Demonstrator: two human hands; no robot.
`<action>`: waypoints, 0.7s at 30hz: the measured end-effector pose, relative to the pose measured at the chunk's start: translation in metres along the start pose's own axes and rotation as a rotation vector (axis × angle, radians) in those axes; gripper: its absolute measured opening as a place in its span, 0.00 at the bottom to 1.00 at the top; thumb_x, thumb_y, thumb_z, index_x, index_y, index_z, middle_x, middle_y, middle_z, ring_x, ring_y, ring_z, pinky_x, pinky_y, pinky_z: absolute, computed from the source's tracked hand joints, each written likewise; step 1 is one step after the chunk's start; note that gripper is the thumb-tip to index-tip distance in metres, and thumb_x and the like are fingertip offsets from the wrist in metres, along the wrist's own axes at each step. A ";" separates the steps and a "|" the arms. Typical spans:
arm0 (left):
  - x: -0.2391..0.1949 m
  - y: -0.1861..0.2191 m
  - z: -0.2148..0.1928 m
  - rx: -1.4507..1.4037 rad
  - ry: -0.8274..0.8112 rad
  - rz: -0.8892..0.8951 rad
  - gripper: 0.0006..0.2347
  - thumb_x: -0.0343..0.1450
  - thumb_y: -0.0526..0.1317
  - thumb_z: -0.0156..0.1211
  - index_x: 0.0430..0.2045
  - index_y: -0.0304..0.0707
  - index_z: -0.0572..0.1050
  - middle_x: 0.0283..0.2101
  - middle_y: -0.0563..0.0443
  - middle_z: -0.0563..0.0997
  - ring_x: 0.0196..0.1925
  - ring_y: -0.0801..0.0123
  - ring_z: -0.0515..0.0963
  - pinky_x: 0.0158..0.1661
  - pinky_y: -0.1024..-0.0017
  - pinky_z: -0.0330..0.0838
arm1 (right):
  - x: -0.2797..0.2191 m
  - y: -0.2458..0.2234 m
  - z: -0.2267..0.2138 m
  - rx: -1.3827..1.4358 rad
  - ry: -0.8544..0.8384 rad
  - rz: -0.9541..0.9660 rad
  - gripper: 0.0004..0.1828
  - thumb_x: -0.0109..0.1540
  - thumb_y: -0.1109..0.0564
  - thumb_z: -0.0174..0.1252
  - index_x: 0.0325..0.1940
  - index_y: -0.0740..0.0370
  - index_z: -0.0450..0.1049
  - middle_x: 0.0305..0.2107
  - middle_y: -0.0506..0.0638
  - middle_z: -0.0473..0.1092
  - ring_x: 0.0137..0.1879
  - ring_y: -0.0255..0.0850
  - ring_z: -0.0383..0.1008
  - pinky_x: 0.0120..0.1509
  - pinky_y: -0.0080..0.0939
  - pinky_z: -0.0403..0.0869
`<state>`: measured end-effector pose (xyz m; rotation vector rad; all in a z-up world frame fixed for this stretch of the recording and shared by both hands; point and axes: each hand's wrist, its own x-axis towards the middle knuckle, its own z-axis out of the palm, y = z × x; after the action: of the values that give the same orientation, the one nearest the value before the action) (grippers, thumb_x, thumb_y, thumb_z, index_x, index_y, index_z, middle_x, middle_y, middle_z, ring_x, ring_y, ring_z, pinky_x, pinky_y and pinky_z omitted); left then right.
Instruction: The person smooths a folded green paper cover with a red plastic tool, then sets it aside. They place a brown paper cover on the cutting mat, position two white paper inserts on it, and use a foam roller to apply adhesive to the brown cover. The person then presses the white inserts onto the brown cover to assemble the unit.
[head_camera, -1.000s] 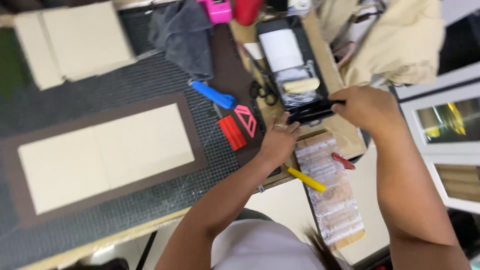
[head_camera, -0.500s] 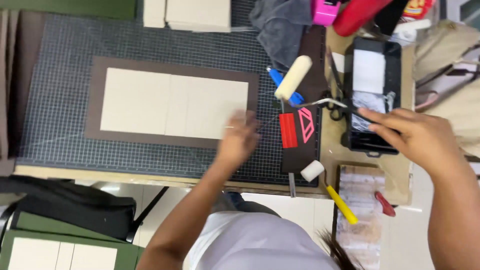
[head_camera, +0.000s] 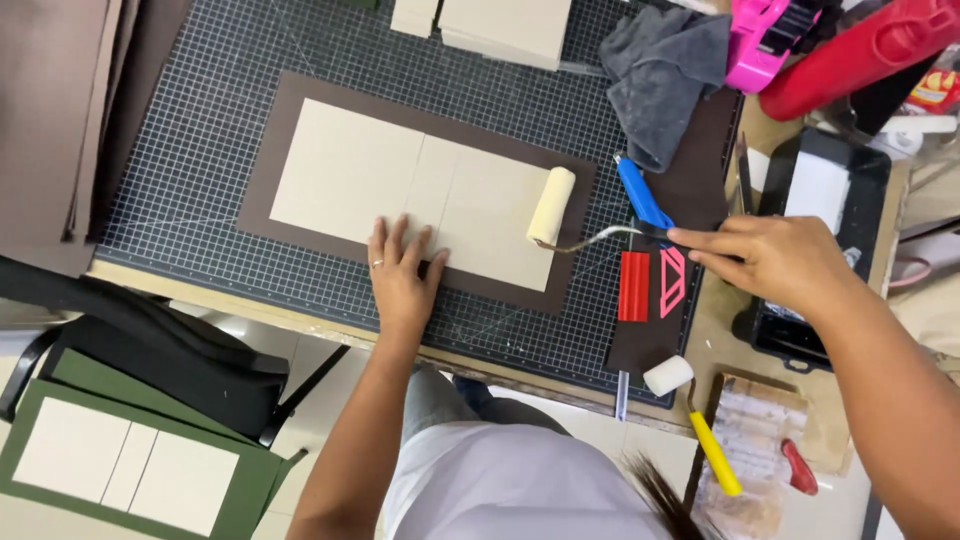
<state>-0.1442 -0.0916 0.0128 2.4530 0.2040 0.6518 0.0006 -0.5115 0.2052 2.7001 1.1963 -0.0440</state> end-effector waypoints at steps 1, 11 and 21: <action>0.004 0.000 0.002 -0.003 0.006 0.000 0.15 0.73 0.44 0.68 0.50 0.38 0.80 0.64 0.37 0.72 0.71 0.31 0.61 0.66 0.36 0.61 | 0.001 0.003 -0.001 -0.006 0.002 -0.001 0.22 0.69 0.42 0.55 0.66 0.15 0.71 0.18 0.36 0.58 0.24 0.32 0.62 0.21 0.36 0.60; -0.003 -0.001 0.006 0.037 -0.023 -0.077 0.12 0.72 0.48 0.69 0.46 0.48 0.81 0.63 0.49 0.74 0.74 0.40 0.59 0.70 0.43 0.54 | 0.042 -0.028 0.005 0.020 -0.021 -0.001 0.15 0.67 0.38 0.56 0.57 0.16 0.76 0.22 0.34 0.69 0.25 0.37 0.71 0.27 0.36 0.69; 0.002 -0.004 0.002 0.005 0.078 0.072 0.11 0.73 0.45 0.70 0.42 0.40 0.81 0.62 0.42 0.75 0.71 0.35 0.64 0.65 0.36 0.63 | 0.029 0.015 0.030 0.171 -0.005 -0.094 0.23 0.68 0.44 0.58 0.67 0.19 0.70 0.19 0.38 0.57 0.23 0.35 0.55 0.24 0.40 0.60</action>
<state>-0.1414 -0.0890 0.0099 2.4515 0.1479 0.7794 0.0331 -0.5055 0.1756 2.7826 1.3762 -0.1736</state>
